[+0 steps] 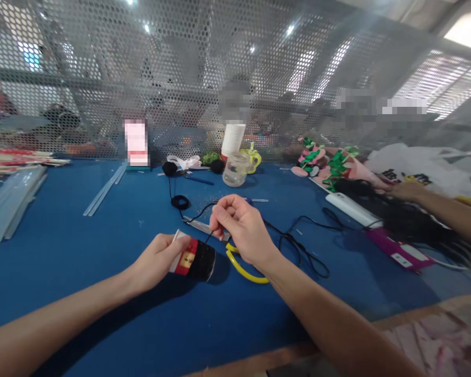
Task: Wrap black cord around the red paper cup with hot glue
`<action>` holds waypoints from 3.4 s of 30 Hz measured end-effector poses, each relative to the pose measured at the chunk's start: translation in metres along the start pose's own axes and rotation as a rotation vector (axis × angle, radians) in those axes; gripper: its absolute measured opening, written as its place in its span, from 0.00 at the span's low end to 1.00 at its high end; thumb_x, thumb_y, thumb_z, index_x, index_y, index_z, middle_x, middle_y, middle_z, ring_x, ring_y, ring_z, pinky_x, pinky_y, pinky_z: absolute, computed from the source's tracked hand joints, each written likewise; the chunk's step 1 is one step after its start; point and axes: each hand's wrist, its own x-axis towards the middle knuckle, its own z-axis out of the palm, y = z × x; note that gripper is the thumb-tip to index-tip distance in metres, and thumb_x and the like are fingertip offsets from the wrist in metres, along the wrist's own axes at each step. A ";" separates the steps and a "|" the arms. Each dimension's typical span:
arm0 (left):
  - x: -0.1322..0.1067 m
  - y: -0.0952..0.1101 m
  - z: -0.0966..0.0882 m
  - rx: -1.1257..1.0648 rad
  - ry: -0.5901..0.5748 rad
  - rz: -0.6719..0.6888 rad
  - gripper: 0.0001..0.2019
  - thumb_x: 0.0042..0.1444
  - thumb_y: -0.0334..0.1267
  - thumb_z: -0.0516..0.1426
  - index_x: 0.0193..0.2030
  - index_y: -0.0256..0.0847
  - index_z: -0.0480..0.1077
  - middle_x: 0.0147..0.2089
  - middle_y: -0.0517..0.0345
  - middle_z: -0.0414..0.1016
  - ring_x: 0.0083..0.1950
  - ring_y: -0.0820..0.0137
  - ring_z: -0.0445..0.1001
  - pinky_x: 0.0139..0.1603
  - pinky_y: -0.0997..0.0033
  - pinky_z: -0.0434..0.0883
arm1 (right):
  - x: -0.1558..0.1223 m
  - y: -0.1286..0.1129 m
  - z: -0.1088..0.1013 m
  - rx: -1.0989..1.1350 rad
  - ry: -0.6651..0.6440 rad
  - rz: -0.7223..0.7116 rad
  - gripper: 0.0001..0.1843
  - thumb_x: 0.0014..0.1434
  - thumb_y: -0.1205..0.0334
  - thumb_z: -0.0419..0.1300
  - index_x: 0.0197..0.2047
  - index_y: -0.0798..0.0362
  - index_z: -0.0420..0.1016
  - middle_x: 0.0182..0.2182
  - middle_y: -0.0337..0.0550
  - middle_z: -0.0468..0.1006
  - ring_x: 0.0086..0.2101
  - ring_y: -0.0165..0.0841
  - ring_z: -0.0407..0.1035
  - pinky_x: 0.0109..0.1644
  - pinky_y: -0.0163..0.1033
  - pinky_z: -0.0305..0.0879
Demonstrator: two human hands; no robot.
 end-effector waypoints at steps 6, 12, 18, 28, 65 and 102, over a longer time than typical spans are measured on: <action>-0.003 -0.001 0.004 0.076 -0.064 0.067 0.18 0.51 0.46 0.43 0.16 0.38 0.51 0.16 0.67 0.46 0.18 0.81 0.44 0.17 0.78 0.46 | 0.002 0.001 0.000 -0.075 0.022 0.008 0.08 0.51 0.60 0.53 0.26 0.53 0.58 0.17 0.33 0.67 0.17 0.22 0.61 0.19 0.29 0.59; -0.010 -0.003 0.005 0.207 -0.135 0.286 0.18 0.54 0.42 0.41 0.16 0.37 0.50 0.18 0.66 0.46 0.20 0.80 0.45 0.18 0.78 0.47 | 0.003 0.006 0.000 -0.173 -0.015 -0.039 0.08 0.51 0.60 0.52 0.26 0.54 0.58 0.17 0.33 0.67 0.17 0.22 0.60 0.21 0.30 0.59; -0.012 -0.003 0.005 0.303 -0.138 0.491 0.18 0.56 0.37 0.40 0.15 0.37 0.49 0.16 0.66 0.46 0.18 0.81 0.46 0.18 0.78 0.48 | 0.003 0.011 0.002 -0.227 -0.042 -0.080 0.07 0.52 0.60 0.51 0.26 0.53 0.57 0.17 0.33 0.66 0.19 0.23 0.60 0.23 0.30 0.59; -0.013 -0.005 0.004 0.359 -0.088 0.630 0.18 0.56 0.35 0.41 0.15 0.37 0.49 0.15 0.66 0.48 0.17 0.81 0.48 0.18 0.77 0.50 | 0.001 0.016 0.002 -0.300 -0.091 -0.056 0.07 0.52 0.60 0.51 0.26 0.53 0.58 0.18 0.34 0.67 0.19 0.24 0.61 0.25 0.31 0.61; -0.017 -0.006 0.004 0.296 -0.030 0.623 0.17 0.55 0.35 0.41 0.15 0.38 0.46 0.15 0.66 0.47 0.17 0.80 0.46 0.18 0.77 0.49 | 0.004 0.017 0.006 -0.488 -0.369 0.144 0.05 0.49 0.63 0.53 0.26 0.56 0.61 0.15 0.31 0.61 0.18 0.22 0.55 0.21 0.28 0.49; 0.007 0.005 -0.003 -0.506 0.363 -0.035 0.11 0.42 0.41 0.53 0.16 0.37 0.60 0.13 0.67 0.57 0.15 0.79 0.56 0.16 0.79 0.52 | -0.017 -0.014 -0.001 -0.972 -0.497 -0.327 0.04 0.52 0.68 0.52 0.26 0.55 0.61 0.28 0.39 0.63 0.29 0.27 0.58 0.33 0.33 0.55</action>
